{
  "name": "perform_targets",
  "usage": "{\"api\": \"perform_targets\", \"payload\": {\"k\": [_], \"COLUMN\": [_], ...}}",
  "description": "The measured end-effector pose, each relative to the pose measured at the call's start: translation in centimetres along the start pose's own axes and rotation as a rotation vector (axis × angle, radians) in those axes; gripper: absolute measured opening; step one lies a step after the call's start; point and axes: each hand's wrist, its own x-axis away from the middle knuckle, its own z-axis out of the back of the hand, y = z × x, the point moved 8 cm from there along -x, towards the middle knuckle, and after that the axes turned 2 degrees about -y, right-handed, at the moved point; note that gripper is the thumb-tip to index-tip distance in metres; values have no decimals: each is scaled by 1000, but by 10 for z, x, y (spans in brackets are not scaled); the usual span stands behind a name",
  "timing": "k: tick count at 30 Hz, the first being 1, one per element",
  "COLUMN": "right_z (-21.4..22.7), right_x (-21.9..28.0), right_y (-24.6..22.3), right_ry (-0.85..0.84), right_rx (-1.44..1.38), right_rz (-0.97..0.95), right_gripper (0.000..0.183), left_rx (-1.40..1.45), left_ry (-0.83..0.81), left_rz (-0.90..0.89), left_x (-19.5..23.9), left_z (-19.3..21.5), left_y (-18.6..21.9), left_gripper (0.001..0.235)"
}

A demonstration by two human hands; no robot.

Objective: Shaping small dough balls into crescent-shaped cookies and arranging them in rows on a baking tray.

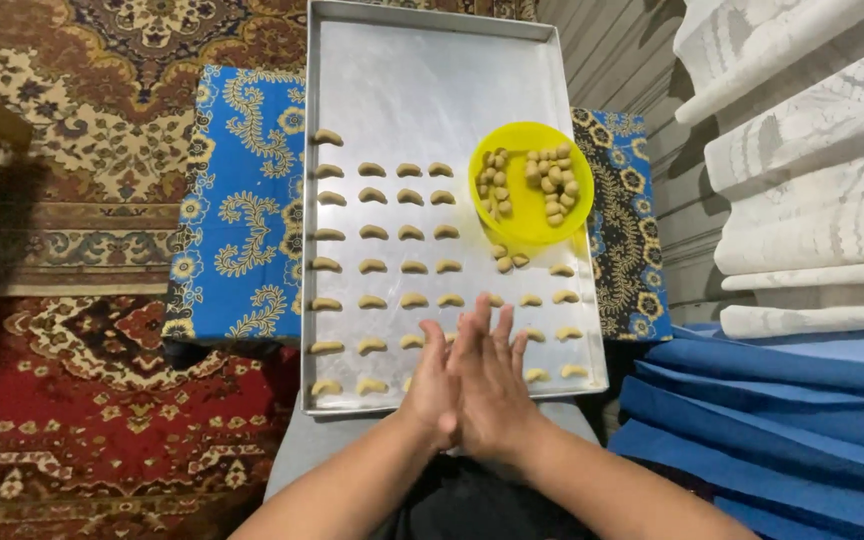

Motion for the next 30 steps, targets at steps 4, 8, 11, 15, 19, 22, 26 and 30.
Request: {"api": "perform_targets", "payload": {"k": [4,8,11,15,19,22,26,30], "right_z": [8,16,8,1,5,3,23,2], "right_x": [-15,-14,-7,-14,-1,-8,-22,-7], "right_y": [38,18,-8,42,4,9,43,22], "right_ry": [-64,-11,-10,-9,18,-32,-1,-27], "right_rx": [-116,-90,-42,-191,-33,-103,-150,-11], "right_rz": [-408,-265,7,-374,-137,-105,-406,-242], "right_gripper": [107,103,110,103,98,115,106,117], "left_rx": [-199,-87,-66,-75,-113,-74,-212,-150], "left_ry": [-377,-519,-583,-324,-382,-367,6,-252], "left_rz": [-63,-251,-77,-86,-94,-82,97,-16], "left_x": [-3,-18,-5,-9,-2,-4,7,4], "left_z": [-8,-6,-6,-1,-11,-6,-1,-9], "left_y": [-6,-3,-7,-3,-7,-6,-8,-5], "left_gripper": [91,79,84,85,85,81,90,88]}}
